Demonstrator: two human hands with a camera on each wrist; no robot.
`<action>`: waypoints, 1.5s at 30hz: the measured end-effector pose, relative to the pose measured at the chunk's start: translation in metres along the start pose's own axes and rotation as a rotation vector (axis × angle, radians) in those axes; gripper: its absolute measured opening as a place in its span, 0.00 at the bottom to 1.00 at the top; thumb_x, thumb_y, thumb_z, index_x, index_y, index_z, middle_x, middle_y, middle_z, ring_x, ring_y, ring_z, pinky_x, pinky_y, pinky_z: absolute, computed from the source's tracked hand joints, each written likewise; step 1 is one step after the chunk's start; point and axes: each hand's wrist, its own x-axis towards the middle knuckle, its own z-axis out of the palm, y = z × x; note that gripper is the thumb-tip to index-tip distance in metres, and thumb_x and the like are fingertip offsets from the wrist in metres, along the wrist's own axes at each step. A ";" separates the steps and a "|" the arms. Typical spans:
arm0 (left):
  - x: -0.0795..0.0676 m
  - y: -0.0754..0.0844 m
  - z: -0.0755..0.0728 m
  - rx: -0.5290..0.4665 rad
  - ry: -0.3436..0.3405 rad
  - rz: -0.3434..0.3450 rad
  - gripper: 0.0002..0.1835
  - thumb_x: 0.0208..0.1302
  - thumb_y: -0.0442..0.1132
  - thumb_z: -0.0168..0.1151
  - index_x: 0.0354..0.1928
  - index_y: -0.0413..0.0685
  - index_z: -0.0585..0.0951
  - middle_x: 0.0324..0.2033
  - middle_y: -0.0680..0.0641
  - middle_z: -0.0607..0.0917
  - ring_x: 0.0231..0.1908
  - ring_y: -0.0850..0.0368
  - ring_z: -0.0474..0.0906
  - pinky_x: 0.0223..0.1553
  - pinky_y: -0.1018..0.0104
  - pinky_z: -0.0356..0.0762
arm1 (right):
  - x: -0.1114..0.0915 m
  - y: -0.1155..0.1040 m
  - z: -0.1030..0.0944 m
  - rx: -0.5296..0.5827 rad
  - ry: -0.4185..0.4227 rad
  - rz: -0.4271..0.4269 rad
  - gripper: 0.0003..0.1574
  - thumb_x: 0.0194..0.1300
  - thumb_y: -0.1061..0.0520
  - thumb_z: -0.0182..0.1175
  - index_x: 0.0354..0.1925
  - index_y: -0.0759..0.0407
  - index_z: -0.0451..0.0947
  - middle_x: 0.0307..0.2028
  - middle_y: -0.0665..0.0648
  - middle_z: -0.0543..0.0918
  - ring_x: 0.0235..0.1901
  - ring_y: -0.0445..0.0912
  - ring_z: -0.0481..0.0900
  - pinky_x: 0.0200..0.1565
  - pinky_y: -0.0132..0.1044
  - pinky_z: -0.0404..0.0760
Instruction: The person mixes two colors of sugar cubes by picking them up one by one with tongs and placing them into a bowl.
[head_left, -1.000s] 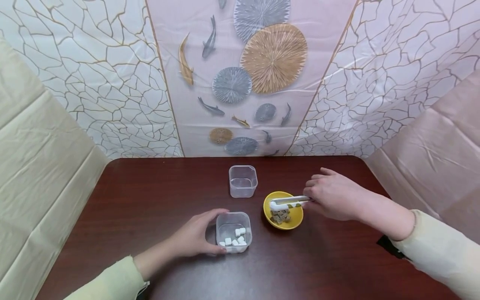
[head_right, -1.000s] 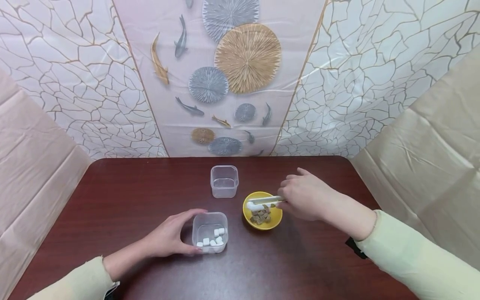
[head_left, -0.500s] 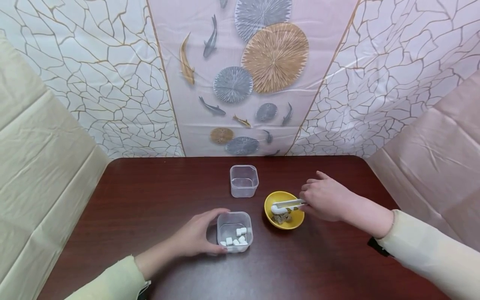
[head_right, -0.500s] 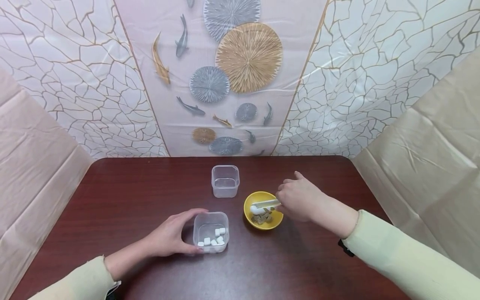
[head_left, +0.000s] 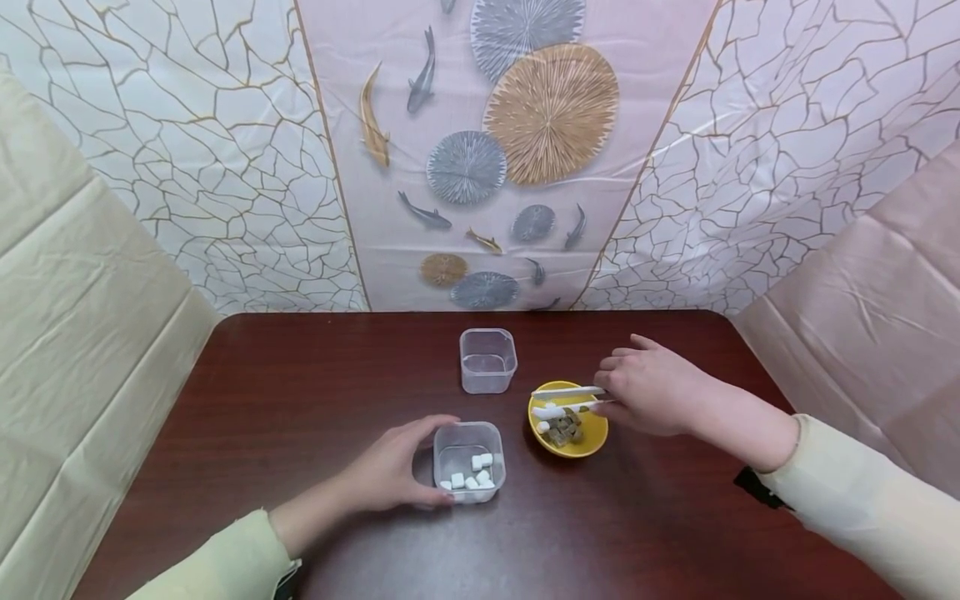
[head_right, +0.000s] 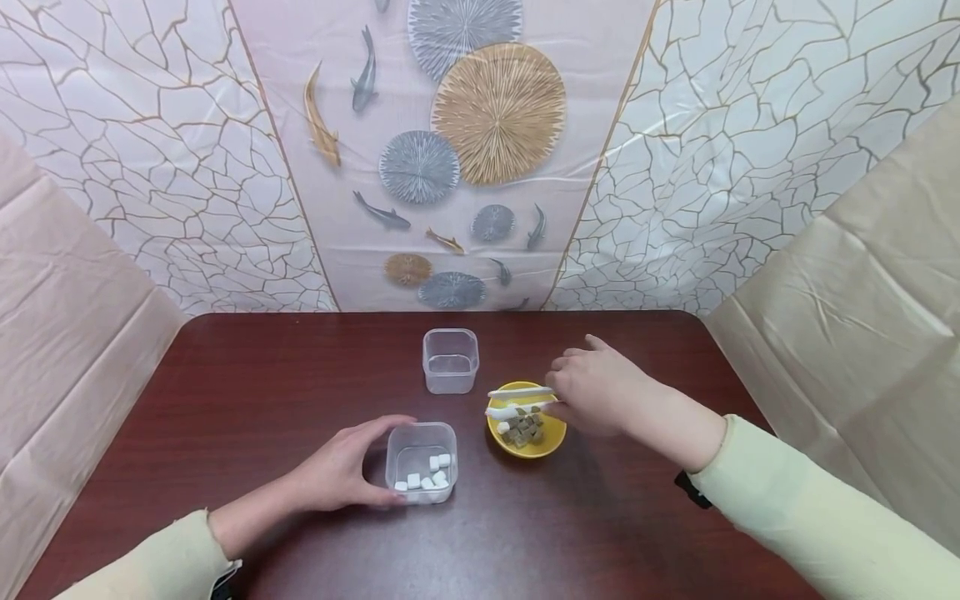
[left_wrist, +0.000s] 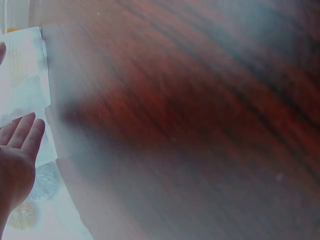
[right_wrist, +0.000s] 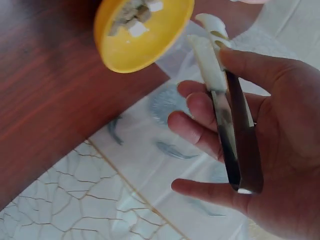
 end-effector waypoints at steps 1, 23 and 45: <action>0.000 0.000 0.000 0.000 0.000 0.000 0.51 0.46 0.47 0.90 0.73 0.45 0.74 0.63 0.49 0.85 0.63 0.52 0.82 0.68 0.50 0.79 | 0.001 -0.001 -0.003 0.013 0.014 -0.013 0.12 0.69 0.46 0.72 0.35 0.50 0.84 0.35 0.47 0.85 0.43 0.51 0.85 0.61 0.72 0.78; 0.001 -0.001 -0.003 0.015 -0.001 -0.014 0.52 0.45 0.48 0.90 0.73 0.45 0.74 0.64 0.51 0.84 0.64 0.54 0.81 0.69 0.50 0.78 | 0.061 -0.065 -0.012 -0.107 0.005 -0.236 0.16 0.71 0.41 0.69 0.36 0.52 0.84 0.37 0.49 0.86 0.46 0.48 0.84 0.65 0.64 0.79; 0.001 -0.001 -0.001 0.017 -0.003 -0.014 0.52 0.46 0.49 0.89 0.74 0.46 0.74 0.63 0.52 0.85 0.63 0.55 0.81 0.67 0.51 0.80 | 0.090 -0.104 -0.003 -0.346 -0.127 -0.263 0.21 0.72 0.36 0.67 0.47 0.47 0.91 0.44 0.49 0.91 0.49 0.48 0.85 0.67 0.61 0.79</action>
